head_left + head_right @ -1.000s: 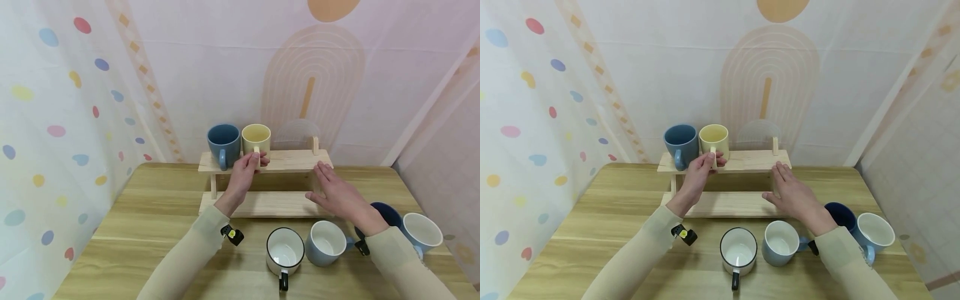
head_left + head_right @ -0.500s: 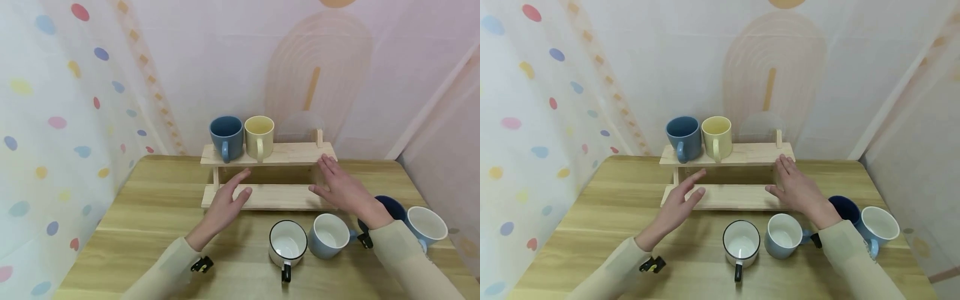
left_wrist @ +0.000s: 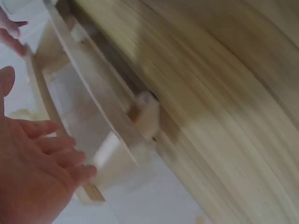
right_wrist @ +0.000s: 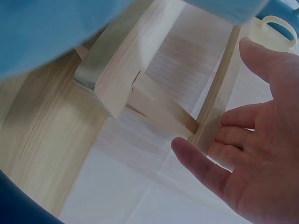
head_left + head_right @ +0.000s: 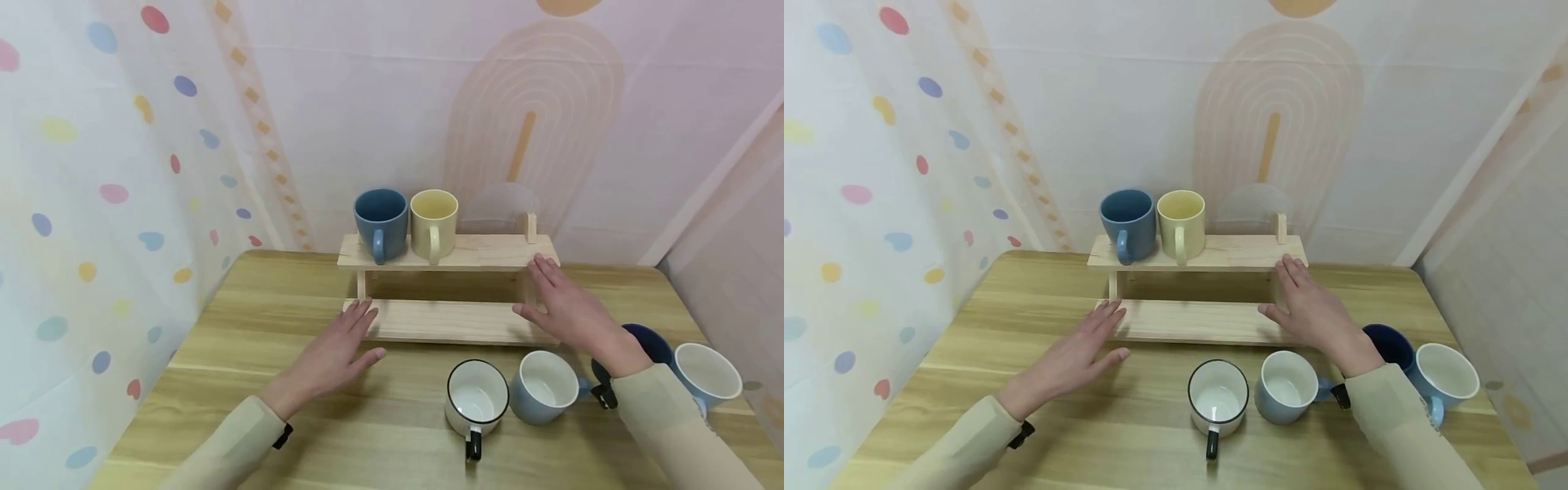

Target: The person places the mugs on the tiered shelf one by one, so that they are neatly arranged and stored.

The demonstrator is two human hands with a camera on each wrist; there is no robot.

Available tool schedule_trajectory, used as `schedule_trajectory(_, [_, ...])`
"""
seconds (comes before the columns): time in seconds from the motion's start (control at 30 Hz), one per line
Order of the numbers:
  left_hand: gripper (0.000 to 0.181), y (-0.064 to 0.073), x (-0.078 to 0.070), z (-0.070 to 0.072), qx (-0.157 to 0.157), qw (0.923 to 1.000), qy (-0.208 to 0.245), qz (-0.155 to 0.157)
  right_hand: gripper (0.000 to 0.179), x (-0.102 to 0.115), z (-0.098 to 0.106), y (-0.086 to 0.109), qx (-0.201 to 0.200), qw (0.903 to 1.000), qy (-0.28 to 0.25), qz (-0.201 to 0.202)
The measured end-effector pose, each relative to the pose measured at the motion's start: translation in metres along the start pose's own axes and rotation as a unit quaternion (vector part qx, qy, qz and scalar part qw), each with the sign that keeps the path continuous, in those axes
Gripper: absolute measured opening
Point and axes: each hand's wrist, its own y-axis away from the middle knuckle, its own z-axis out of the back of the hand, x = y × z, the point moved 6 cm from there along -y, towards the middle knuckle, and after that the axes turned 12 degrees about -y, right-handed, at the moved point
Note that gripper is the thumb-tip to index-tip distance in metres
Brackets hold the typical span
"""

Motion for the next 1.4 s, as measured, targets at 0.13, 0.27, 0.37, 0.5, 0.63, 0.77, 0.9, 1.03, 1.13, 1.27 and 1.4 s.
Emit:
schedule_trajectory(0.13, [0.075,-0.001,0.015,-0.007,0.016,0.9996,-0.022,-0.011,0.090,-0.002,0.000,0.000,-0.002,1.0000,0.001,-0.002])
schedule_trajectory(0.27, [0.077,-0.001,0.029,-0.012,0.047,0.9987,-0.017,-0.009,0.090,-0.003,0.002,-0.001,-0.006,1.0000,-0.001,-0.001])
schedule_trajectory(0.37, [0.079,0.003,0.037,-0.016,0.077,0.9968,-0.021,-0.008,0.090,-0.004,0.003,-0.001,-0.007,1.0000,-0.005,-0.001])
schedule_trajectory(0.5, [0.081,0.007,0.042,-0.020,0.099,0.9943,-0.036,-0.015,0.091,-0.005,0.006,-0.001,-0.013,0.9996,-0.024,-0.007])
schedule_trajectory(0.63, [0.082,0.005,0.043,-0.019,0.098,0.9938,-0.047,-0.023,0.087,0.000,0.011,0.007,-0.035,0.9985,-0.039,-0.013])
schedule_trajectory(0.77, [0.081,0.005,0.045,-0.018,0.088,0.9943,-0.053,-0.030,0.082,0.012,0.015,0.026,-0.068,0.9967,-0.044,0.004])
schedule_trajectory(0.9, [0.083,0.006,0.047,-0.018,0.085,0.9947,-0.048,-0.034,0.079,0.024,0.014,0.051,-0.107,0.9924,-0.054,0.027])
schedule_trajectory(1.03, [0.089,0.006,0.046,-0.020,0.090,0.9945,-0.039,-0.035,0.066,0.034,0.010,0.076,-0.186,0.9778,-0.065,0.070])
schedule_trajectory(1.13, [0.091,0.006,0.047,-0.021,0.093,0.9943,-0.036,-0.037,0.054,0.039,0.005,0.091,-0.239,0.9627,-0.087,0.092])
schedule_trajectory(1.27, [0.091,0.008,0.049,-0.022,0.092,0.9947,-0.030,-0.036,0.045,0.041,-0.002,0.102,-0.249,0.9537,-0.145,0.085])
schedule_trajectory(1.4, [0.091,0.008,0.050,-0.023,0.089,0.9953,-0.018,-0.033,0.037,0.037,-0.009,0.109,-0.232,0.9492,-0.206,0.054])
